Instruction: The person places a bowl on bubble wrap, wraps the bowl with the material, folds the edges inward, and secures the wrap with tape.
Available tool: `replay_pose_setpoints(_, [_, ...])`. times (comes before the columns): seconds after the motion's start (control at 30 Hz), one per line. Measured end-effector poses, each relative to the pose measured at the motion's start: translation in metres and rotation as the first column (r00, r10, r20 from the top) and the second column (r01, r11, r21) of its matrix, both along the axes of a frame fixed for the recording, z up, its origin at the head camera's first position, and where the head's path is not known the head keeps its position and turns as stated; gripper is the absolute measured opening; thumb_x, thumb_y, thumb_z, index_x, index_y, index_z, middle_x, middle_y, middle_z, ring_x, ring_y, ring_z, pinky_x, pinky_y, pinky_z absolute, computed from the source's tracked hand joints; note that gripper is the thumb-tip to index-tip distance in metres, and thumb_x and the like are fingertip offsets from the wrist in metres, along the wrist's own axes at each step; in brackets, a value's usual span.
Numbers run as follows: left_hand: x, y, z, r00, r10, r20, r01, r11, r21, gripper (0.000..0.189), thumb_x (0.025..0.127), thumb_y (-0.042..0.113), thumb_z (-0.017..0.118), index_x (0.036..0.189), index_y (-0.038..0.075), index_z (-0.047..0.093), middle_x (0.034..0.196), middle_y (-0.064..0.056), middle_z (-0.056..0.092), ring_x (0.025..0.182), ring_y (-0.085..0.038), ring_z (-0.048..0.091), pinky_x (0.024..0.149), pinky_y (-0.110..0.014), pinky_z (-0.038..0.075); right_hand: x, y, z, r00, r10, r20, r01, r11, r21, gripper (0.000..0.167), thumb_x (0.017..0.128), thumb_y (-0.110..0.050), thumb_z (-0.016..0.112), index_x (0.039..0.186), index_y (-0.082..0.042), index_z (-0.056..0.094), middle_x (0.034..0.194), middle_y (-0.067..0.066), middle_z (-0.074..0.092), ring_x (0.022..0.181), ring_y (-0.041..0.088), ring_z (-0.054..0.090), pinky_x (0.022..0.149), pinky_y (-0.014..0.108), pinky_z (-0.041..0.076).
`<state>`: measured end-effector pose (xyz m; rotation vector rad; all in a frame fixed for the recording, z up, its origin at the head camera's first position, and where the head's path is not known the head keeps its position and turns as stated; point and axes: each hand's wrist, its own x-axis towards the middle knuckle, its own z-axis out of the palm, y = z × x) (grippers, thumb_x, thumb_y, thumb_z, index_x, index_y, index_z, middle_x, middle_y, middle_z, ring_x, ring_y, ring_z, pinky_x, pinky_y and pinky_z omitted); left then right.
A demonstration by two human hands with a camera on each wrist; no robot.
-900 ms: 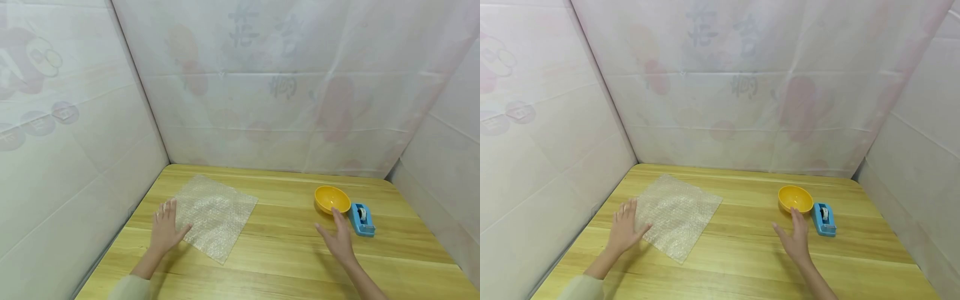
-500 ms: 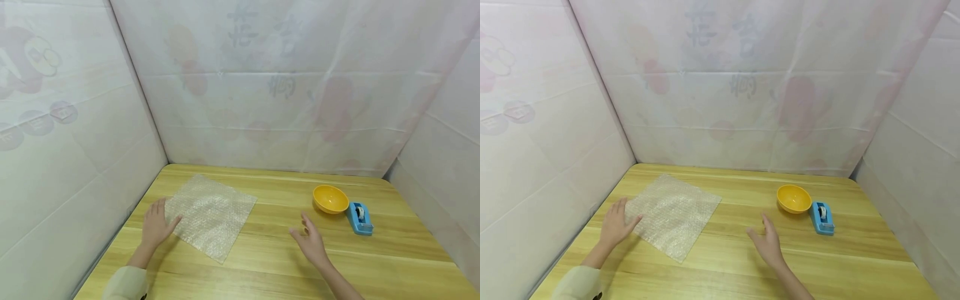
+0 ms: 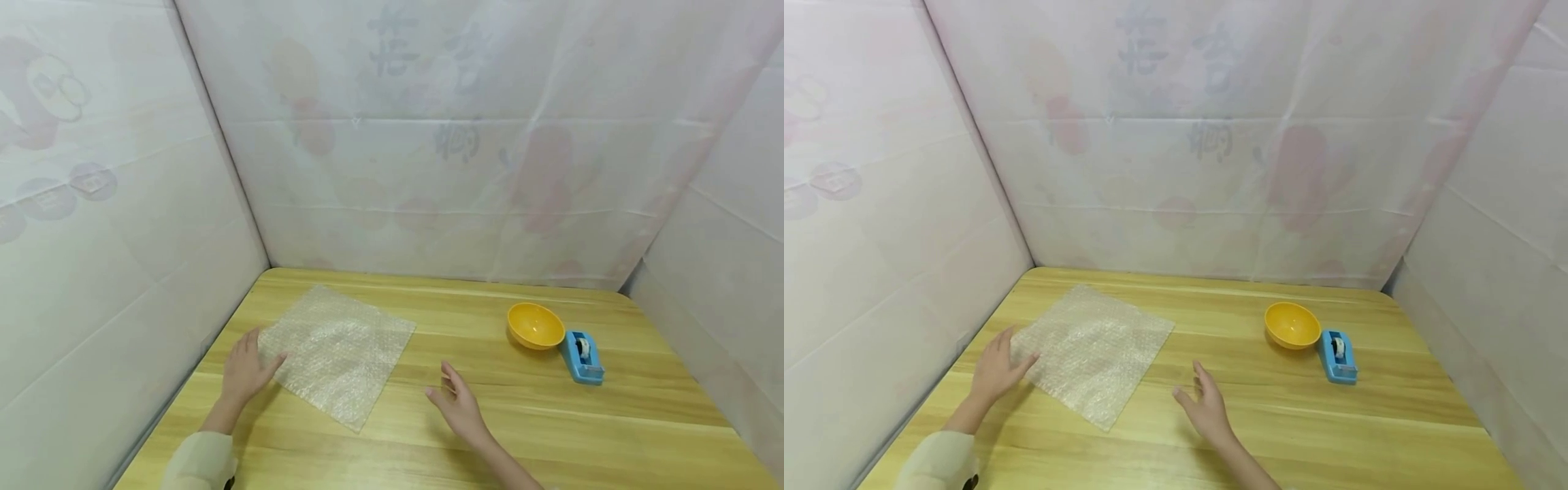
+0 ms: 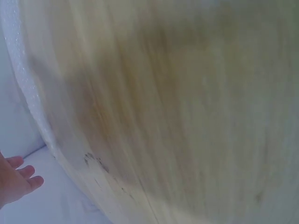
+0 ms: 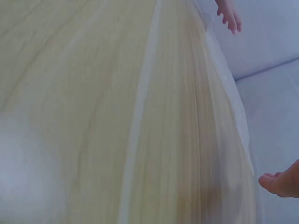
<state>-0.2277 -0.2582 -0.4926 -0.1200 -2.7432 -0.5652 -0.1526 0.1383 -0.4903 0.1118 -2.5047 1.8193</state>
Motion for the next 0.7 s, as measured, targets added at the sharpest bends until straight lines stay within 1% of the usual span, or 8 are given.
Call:
replay_pose_setpoints(0.1, [0.0,-0.003,-0.001,1.0,0.008,0.011,-0.008,1.0,-0.003,0.08,0.084,0.039,0.061,0.134,-0.017,0.03,0.132,-0.038,0.039,0.119,-0.054,0.037,0.1,-0.063,0.032,0.002,-0.011,-0.003,0.998,0.057,-0.003,-0.057,0.998,0.004,0.069,0.089,-0.021,0.06,0.14,0.01,0.026,0.14,0.034,0.032,0.122,0.05,0.041,0.102,0.059,0.036])
replay_pose_setpoints(0.2, [-0.001,-0.005,-0.001,1.0,0.001,0.013,-0.001,1.0,-0.014,0.078,0.084,0.038,0.061,0.132,-0.016,0.032,0.129,-0.04,0.041,0.117,-0.055,0.039,0.099,-0.062,0.033,0.003,-0.02,-0.005,0.994,0.104,0.042,-0.102,0.994,-0.036,0.07,0.089,-0.021,0.058,0.14,0.013,0.023,0.138,0.036,0.032,0.12,0.051,0.042,0.1,0.058,0.039])
replay_pose_setpoints(0.3, [-0.002,-0.007,-0.001,1.0,-0.003,0.027,0.004,1.0,-0.017,0.074,0.085,0.036,0.059,0.131,-0.016,0.034,0.126,-0.04,0.043,0.116,-0.055,0.041,0.099,-0.062,0.033,0.004,-0.029,-0.006,0.977,0.149,0.151,-0.127,0.981,-0.145,0.072,0.092,-0.025,0.055,0.14,0.013,0.018,0.139,0.037,0.03,0.123,0.05,0.039,0.101,0.055,0.04])
replay_pose_setpoints(0.33, [-0.002,-0.007,-0.001,0.999,-0.002,0.035,0.003,1.0,-0.017,0.072,0.086,0.035,0.059,0.131,-0.016,0.034,0.125,-0.041,0.043,0.116,-0.055,0.041,0.099,-0.062,0.033,0.004,-0.032,-0.006,0.966,0.171,0.192,-0.133,0.972,-0.194,0.073,0.093,-0.027,0.053,0.141,0.014,0.016,0.139,0.037,0.029,0.124,0.049,0.039,0.101,0.053,0.04])
replay_pose_setpoints(0.4, [-0.003,-0.008,0.0,0.997,0.007,0.079,-0.007,1.0,0.0,0.07,0.089,0.034,0.056,0.13,-0.018,0.033,0.126,-0.041,0.042,0.117,-0.055,0.039,0.1,-0.063,0.032,0.005,-0.038,-0.005,0.943,0.207,0.261,-0.128,0.948,-0.29,0.074,0.094,-0.028,0.05,0.14,0.016,0.013,0.14,0.038,0.026,0.126,0.048,0.037,0.103,0.051,0.039])
replay_pose_setpoints(0.5, [-0.006,-0.011,0.0,0.985,0.043,0.167,-0.049,0.998,0.029,0.068,0.092,0.032,0.05,0.13,-0.02,0.031,0.127,-0.043,0.038,0.117,-0.057,0.037,0.101,-0.063,0.031,0.007,-0.047,-0.003,0.906,0.249,0.342,-0.097,0.909,-0.405,0.075,0.095,-0.028,0.048,0.138,0.02,0.01,0.141,0.038,0.024,0.126,0.046,0.037,0.106,0.05,0.037])
replay_pose_setpoints(0.6, [-0.009,-0.014,-0.001,0.963,0.082,0.257,-0.103,0.992,0.069,0.068,0.094,0.032,0.045,0.131,-0.022,0.028,0.129,-0.045,0.033,0.118,-0.059,0.034,0.101,-0.064,0.029,0.007,-0.057,-0.002,0.886,0.259,0.384,-0.06,0.886,-0.459,0.073,0.094,-0.023,0.049,0.136,0.023,0.011,0.139,0.038,0.028,0.121,0.04,0.043,0.107,0.05,0.035])
replay_pose_setpoints(0.7, [-0.01,-0.017,-0.002,0.944,0.1,0.314,-0.138,0.985,0.101,0.067,0.094,0.03,0.043,0.13,-0.024,0.027,0.129,-0.046,0.031,0.118,-0.059,0.032,0.101,-0.064,0.029,0.007,-0.064,-0.001,0.872,0.266,0.41,-0.035,0.87,-0.491,0.07,0.093,-0.019,0.05,0.134,0.025,0.014,0.134,0.038,0.033,0.113,0.031,0.049,0.107,0.051,0.034])
